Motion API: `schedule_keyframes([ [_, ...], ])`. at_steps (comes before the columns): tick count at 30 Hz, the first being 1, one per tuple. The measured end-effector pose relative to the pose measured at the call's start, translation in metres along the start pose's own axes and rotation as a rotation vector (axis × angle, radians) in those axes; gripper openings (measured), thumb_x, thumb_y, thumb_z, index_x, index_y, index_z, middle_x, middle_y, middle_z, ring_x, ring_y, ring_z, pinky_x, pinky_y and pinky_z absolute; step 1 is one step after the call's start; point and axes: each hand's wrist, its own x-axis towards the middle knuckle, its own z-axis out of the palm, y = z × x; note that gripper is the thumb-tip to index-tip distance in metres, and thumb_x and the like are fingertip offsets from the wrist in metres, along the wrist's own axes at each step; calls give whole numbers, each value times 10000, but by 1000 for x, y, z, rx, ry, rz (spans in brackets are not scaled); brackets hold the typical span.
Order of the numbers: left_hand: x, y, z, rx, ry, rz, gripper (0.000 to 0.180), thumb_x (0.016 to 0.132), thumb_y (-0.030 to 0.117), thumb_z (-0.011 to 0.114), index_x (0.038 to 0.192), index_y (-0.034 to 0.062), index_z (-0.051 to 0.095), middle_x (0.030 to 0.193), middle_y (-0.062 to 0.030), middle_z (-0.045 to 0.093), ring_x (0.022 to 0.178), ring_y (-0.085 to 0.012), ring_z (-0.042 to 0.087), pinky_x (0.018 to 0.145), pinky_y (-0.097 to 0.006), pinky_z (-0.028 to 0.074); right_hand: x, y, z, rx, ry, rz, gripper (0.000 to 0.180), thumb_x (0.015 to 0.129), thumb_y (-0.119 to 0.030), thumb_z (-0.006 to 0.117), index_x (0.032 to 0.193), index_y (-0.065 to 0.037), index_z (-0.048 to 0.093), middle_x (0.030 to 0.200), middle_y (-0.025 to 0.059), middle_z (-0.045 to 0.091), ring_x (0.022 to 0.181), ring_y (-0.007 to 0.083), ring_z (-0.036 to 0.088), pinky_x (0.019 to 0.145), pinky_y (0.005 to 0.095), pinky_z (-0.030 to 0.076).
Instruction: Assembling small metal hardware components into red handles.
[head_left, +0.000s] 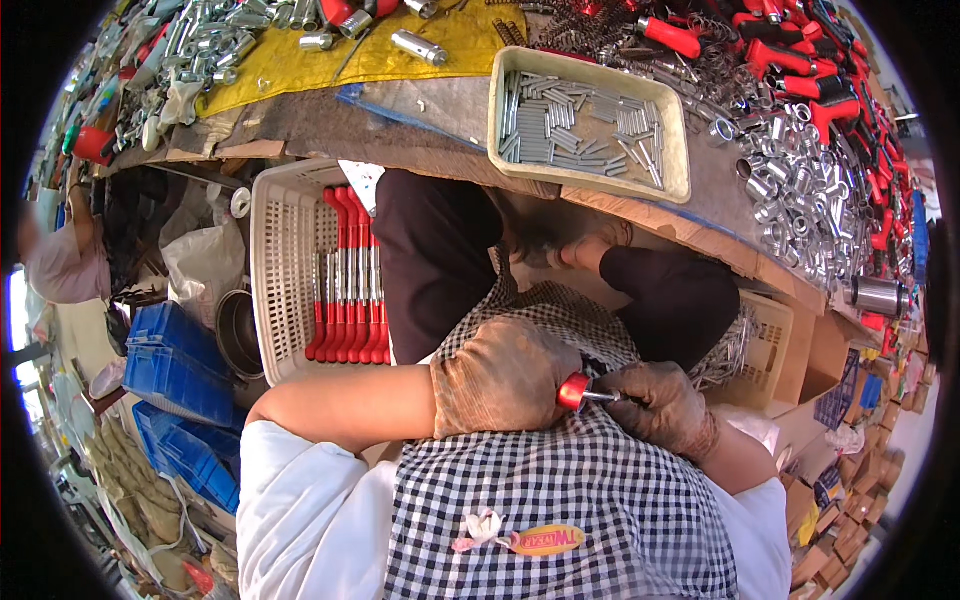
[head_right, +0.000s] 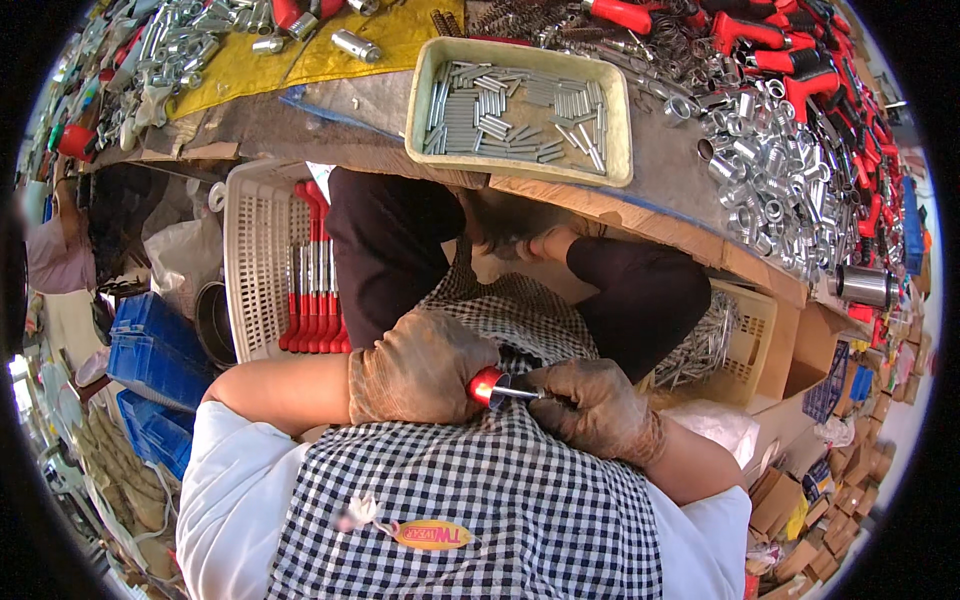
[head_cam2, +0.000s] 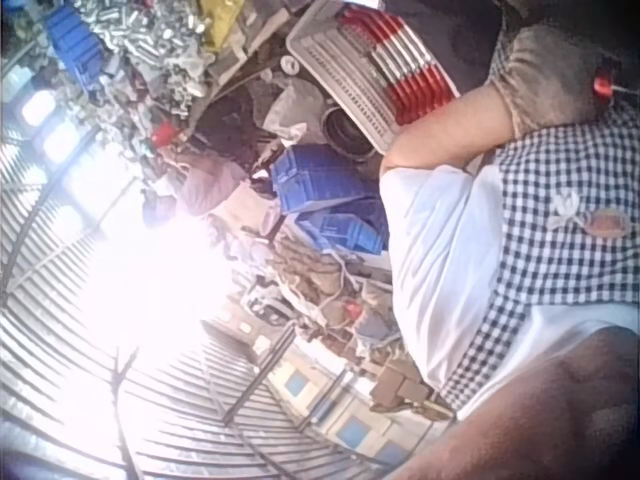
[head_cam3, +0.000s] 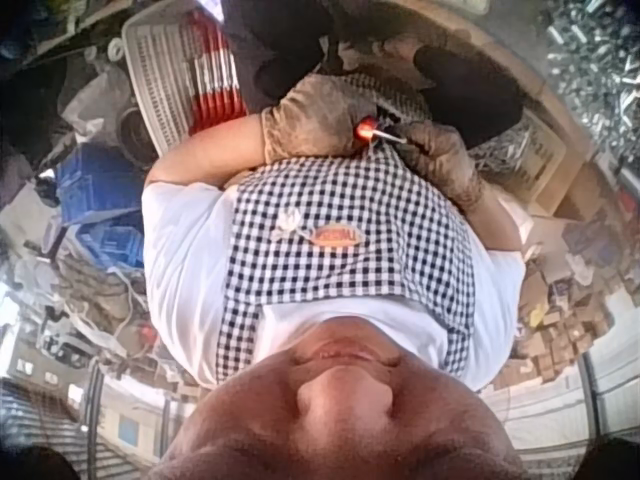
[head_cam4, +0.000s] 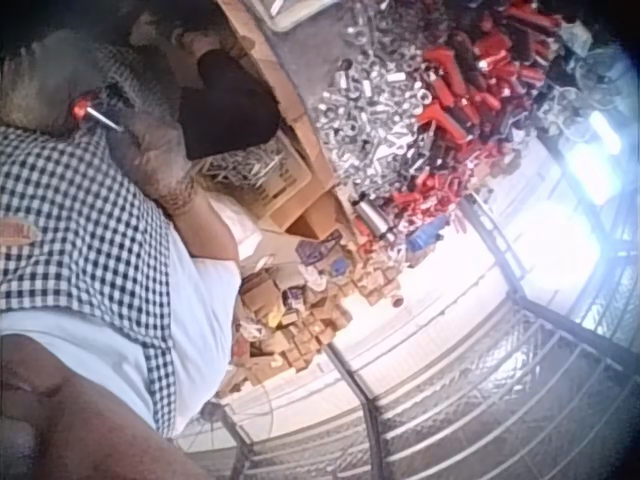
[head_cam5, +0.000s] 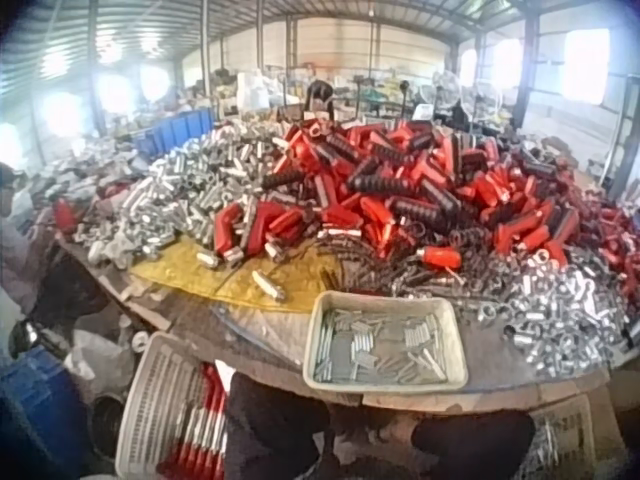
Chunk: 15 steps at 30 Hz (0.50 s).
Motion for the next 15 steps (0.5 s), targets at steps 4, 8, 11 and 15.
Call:
schedule_keyframes([
  [4, -5, -3, 9, -31, 52, 5, 229, 671, 267, 731, 738, 77, 622, 671, -115, 622, 669, -313, 640, 601, -428, 498, 0, -2, 5, 116, -17, 34, 259, 857, -214, 645, 1019, -14, 673, 843, 163, 677, 772, 263, 677, 691, 329, 527],
  [8, -6, -8, 11, -82, 39, 36, 235, 651, 261, 743, 740, 79, 623, 674, -115, 621, 669, -319, 637, 603, -432, 495, 0, 5, 9, 193, -32, 33, 259, 867, -218, 641, 1020, -11, 673, 839, 155, 684, 764, 241, 685, 676, 313, 527],
  [11, -7, -11, 13, -140, 113, 96, 237, 632, 244, 758, 737, 79, 623, 670, -111, 619, 660, -318, 635, 596, -425, 494, -1, 6, 10, 207, -26, 23, 260, 874, -220, 638, 1027, -13, 673, 845, 155, 687, 763, 247, 687, 680, 315, 533],
  [15, -6, -15, 14, -171, 167, 139, 242, 614, 219, 770, 733, 70, 622, 654, -108, 612, 640, -310, 631, 581, -411, 493, 0, 6, 9, 181, -22, 39, 269, 873, -227, 638, 1032, -14, 675, 848, 155, 689, 760, 242, 688, 680, 315, 538],
])
